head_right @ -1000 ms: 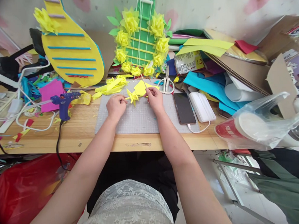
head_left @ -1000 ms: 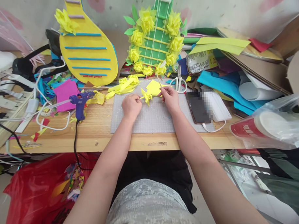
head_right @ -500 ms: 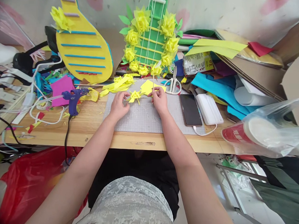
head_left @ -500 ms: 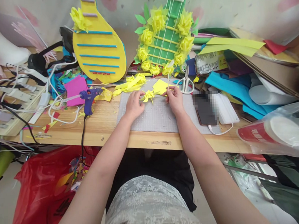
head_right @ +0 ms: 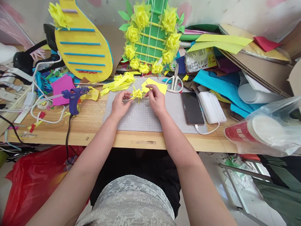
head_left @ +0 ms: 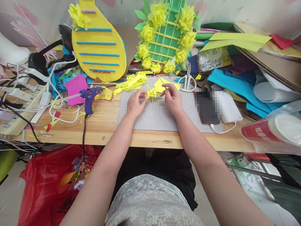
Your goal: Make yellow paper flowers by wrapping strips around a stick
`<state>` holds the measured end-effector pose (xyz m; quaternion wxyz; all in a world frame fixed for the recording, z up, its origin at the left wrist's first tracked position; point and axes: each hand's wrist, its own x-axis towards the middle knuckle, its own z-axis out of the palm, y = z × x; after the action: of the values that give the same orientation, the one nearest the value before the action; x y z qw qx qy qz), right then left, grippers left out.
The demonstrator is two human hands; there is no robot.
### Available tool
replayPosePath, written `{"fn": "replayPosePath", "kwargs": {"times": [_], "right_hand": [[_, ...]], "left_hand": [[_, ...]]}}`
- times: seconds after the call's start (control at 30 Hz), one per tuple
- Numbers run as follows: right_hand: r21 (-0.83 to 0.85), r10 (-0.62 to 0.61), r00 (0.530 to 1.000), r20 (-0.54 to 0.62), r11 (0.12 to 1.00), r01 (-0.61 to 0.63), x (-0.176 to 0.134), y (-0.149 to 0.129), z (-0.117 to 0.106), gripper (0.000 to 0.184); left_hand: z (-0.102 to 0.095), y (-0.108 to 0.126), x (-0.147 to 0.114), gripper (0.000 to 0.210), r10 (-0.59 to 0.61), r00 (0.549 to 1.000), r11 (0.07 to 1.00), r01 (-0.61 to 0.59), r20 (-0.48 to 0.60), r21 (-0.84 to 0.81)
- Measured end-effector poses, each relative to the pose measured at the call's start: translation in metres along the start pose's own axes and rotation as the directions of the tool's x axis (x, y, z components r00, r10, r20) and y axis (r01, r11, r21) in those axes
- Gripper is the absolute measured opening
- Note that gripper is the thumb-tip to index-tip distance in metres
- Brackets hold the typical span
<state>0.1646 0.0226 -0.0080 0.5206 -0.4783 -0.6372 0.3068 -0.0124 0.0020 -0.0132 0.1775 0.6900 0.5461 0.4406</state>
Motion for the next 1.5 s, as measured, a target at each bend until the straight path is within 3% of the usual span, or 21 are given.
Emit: {"fn": "replayPosePath", "kwargs": {"times": [0.17,0.27,0.43,0.67,1.0,1.23,1.5], "right_hand": [[-0.289,-0.225,0.966,0.125,0.923,0.252,-0.010,-0.014,0.014,0.012],[-0.442,-0.252,0.953,0.170,0.845,0.302,-0.009,-0.013,0.023,0.012],[-0.521,-0.281,0.937,0.210,0.779,0.350,-0.002,-0.006,0.029,0.013],[-0.465,-0.269,0.944,0.189,0.823,0.327,-0.001,-0.003,0.029,0.013],[-0.368,-0.253,0.964,0.078,0.892,0.264,0.000,-0.003,0.026,0.014],[-0.256,-0.219,0.975,0.023,0.942,0.217,0.002,0.000,0.027,0.015],[-0.235,-0.208,0.978,-0.002,0.951,0.201,0.001,-0.001,0.026,0.014]], "left_hand": [[0.008,0.003,0.002,0.018,-0.120,0.984,0.988,0.105,-0.133,-0.112],[0.012,0.003,0.004,0.015,-0.182,0.970,0.969,0.149,-0.161,-0.199],[0.015,0.002,0.007,0.015,-0.237,0.961,0.939,0.189,-0.141,-0.288],[0.016,0.001,0.007,0.015,-0.178,0.976,0.955,0.141,-0.125,-0.261],[0.007,0.009,0.010,0.023,0.035,0.994,0.999,-0.031,-0.103,0.040],[0.008,0.009,0.016,0.018,0.092,0.989,0.993,-0.082,-0.112,0.089],[0.009,0.010,0.018,0.023,0.120,0.990,0.986,-0.112,-0.068,0.120]]}}
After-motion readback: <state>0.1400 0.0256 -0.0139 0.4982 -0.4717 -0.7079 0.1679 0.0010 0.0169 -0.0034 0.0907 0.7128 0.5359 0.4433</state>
